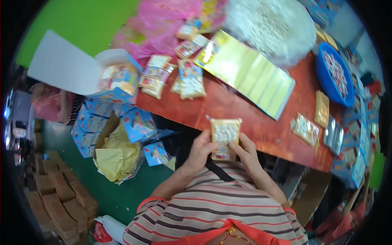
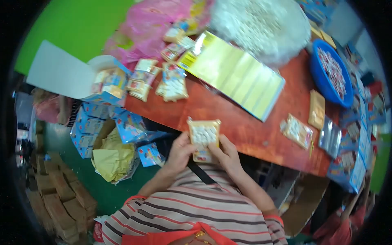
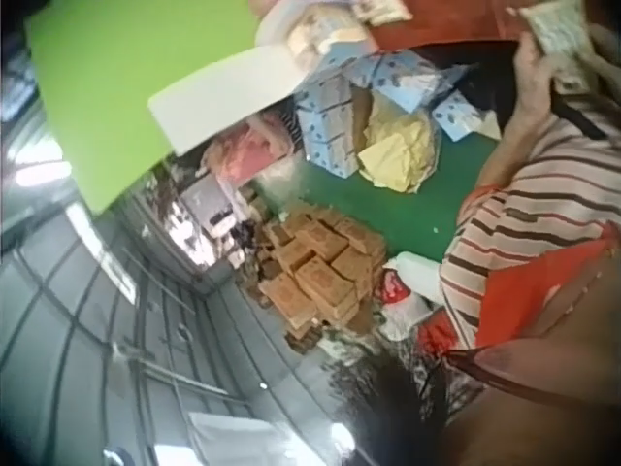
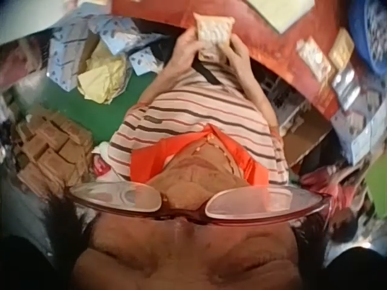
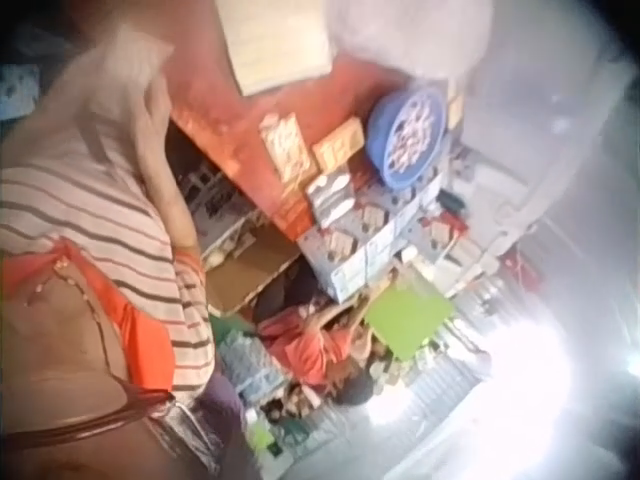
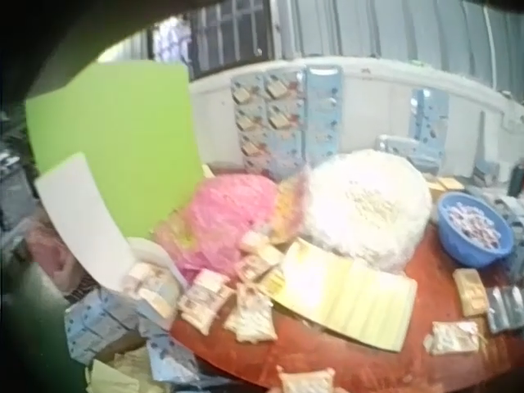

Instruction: Placing small white items into plastic trays and then applying adhesive labels to the packaged units.

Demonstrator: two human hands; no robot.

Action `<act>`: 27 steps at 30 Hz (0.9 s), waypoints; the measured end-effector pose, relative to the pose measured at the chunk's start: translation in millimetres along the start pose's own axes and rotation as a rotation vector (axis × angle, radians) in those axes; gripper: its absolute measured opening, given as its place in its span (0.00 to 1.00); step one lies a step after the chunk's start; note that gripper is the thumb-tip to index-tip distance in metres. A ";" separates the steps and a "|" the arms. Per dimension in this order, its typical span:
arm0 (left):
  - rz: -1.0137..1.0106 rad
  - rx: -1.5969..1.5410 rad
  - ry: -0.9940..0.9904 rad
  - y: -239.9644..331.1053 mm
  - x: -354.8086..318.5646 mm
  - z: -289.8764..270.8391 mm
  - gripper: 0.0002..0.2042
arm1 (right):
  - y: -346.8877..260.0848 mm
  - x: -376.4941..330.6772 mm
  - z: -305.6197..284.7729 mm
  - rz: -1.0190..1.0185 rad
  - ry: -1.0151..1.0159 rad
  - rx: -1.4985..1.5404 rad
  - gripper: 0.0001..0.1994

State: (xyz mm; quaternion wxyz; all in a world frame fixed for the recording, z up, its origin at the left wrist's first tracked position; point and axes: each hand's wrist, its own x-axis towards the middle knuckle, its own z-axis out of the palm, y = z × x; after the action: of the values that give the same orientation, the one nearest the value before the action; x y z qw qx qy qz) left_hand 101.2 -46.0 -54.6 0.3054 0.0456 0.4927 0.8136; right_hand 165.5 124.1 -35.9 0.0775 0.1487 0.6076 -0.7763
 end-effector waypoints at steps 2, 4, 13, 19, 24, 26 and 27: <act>-0.010 -0.029 -0.019 7.9 -1.1 -7.4 0.15 | -1.5 1.2 0.7 -0.038 -0.052 -0.015 0.16; 0.051 -0.022 0.019 22.8 3.8 -11.9 0.15 | 1.3 2.2 -1.0 -0.094 -0.077 0.040 0.20; 0.459 0.228 0.260 127.0 77.4 -66.6 0.23 | -0.6 -2.3 -14.4 -0.024 -0.050 0.064 0.21; 0.448 0.503 0.322 178.3 148.5 -108.2 0.20 | -0.3 -17.8 -32.0 0.021 -0.024 0.028 0.17; 0.617 1.020 0.272 189.6 206.5 -168.4 0.17 | 0.3 -24.1 -38.9 -0.058 -0.018 -0.034 0.16; 0.513 0.869 0.387 193.4 213.5 -202.7 0.21 | 4.1 -19.9 -42.2 -0.202 0.028 -0.141 0.14; 0.455 0.975 0.420 198.3 213.9 -190.0 0.25 | -2.0 -24.9 -47.4 -0.297 0.120 -0.289 0.14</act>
State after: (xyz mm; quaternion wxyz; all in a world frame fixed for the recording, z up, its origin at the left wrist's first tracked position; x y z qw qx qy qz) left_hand -232.8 -142.2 -35.6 -0.0379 0.1234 0.8385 0.5293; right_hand 194.9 168.9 -36.3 -0.0538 0.0910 0.7313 -0.6738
